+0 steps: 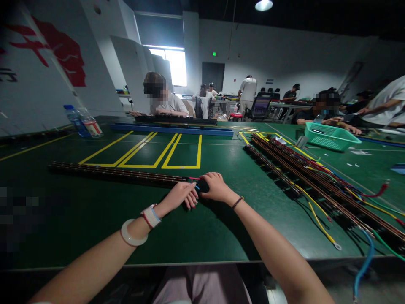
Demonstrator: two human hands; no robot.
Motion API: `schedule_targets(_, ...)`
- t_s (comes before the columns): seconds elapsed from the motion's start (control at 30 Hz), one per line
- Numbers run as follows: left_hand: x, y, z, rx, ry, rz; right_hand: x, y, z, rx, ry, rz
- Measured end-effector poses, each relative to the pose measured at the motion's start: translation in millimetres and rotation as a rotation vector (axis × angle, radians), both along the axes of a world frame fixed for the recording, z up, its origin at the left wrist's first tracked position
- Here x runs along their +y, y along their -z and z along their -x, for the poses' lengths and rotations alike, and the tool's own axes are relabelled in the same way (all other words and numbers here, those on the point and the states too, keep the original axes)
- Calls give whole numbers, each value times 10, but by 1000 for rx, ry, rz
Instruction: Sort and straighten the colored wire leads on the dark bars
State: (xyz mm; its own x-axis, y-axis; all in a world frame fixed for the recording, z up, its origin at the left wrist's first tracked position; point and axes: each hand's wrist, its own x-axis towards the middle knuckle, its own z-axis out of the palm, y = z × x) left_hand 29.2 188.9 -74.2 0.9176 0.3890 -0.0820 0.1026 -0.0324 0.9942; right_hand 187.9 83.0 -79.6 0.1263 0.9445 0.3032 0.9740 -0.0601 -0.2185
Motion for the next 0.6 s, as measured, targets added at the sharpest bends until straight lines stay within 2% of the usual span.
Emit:
schedule_targets(0.1, -49, 1, 7, -6, 84, 129, 12, -53, 41, -23, 38, -25)
schedule_targets(0.2, -102, -3, 12, 18, 106, 269, 36, -74, 76, -41, 86, -53)
schedule_targets(0.43, -120, 18, -22, 72, 63, 568, 61, -40, 131, -99, 148, -119)
schedule_targets(0.6, -137, 60, -121, -116, -60, 724, 57, 8, 170, -189, 134, -165)
